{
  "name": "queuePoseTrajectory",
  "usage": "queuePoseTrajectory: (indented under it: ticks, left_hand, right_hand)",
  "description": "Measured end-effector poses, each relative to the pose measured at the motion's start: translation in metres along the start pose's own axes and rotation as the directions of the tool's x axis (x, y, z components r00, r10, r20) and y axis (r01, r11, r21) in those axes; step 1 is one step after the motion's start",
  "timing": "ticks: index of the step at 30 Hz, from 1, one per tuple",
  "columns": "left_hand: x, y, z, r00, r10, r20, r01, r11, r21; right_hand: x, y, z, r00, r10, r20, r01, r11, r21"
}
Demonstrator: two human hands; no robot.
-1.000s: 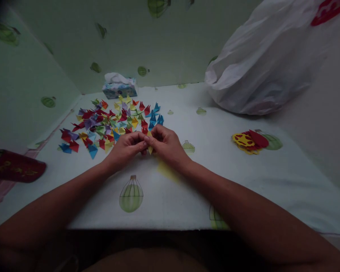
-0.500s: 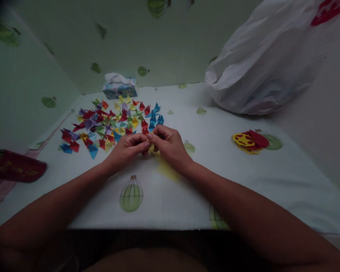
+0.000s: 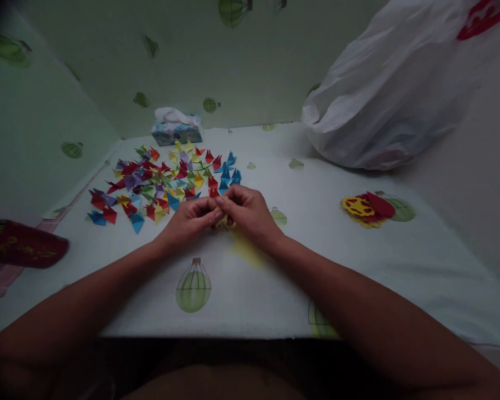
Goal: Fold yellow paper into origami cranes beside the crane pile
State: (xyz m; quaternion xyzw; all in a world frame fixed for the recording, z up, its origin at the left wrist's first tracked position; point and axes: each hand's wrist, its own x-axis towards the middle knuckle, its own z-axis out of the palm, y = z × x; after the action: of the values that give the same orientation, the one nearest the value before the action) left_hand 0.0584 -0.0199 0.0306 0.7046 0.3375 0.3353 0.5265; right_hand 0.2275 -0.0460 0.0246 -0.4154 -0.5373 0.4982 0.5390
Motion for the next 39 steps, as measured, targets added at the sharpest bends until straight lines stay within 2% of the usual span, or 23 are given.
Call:
queuePoseTrajectory:
  ticks: [2, 5, 8, 12, 15, 22, 27, 31, 39]
  left_hand:
    - [0.0, 0.0, 0.0, 1.0, 0.01, 0.01, -0.01, 1.0, -0.011]
    - [0.0, -0.001, 0.001, 1.0, -0.006, 0.026, 0.008, 0.994, -0.113]
    - [0.0, -0.002, 0.002, 0.999, -0.033, 0.028, 0.037, 0.984, -0.172]
    - [0.001, -0.002, 0.002, 0.999, -0.05, 0.018, 0.052, 0.987, -0.151]
    - [0.001, -0.003, 0.002, 0.999, -0.047, 0.014, 0.049, 0.988, -0.149]
    - [0.0, -0.001, 0.003, 0.997, -0.081, -0.012, 0.078, 0.984, -0.162]
    - [0.0, 0.004, 0.002, 0.996, -0.091, -0.015, 0.088, 0.985, -0.149]
    - [0.001, 0.002, -0.002, 0.997, -0.081, 0.005, 0.081, 0.99, -0.113]
    - [0.003, 0.001, -0.008, 0.995, -0.099, 0.021, 0.101, 0.989, -0.111]
  right_hand:
    - [0.0, 0.0, 0.0, 1.0, 0.011, -0.013, -0.011, 1.0, 0.023]
    - [0.0, -0.002, 0.001, 0.998, 0.005, -0.059, -0.004, 1.0, 0.028]
    - [-0.001, -0.003, 0.001, 0.993, -0.043, -0.107, 0.039, 0.998, -0.044]
    - [-0.001, -0.005, 0.0, 0.987, -0.104, -0.124, 0.085, 0.985, -0.148]
    - [0.0, -0.005, 0.0, 0.987, -0.1, -0.129, 0.076, 0.981, -0.179]
    - [-0.001, -0.005, 0.001, 0.986, -0.072, -0.149, 0.058, 0.994, -0.096]
    - [0.001, -0.003, -0.001, 0.998, 0.0, -0.067, 0.001, 1.0, 0.02]
    - [0.002, -0.003, -0.002, 0.999, 0.038, 0.033, -0.038, 0.999, 0.018]
    - [0.004, -0.007, -0.004, 0.993, 0.119, 0.002, -0.119, 0.992, 0.042]
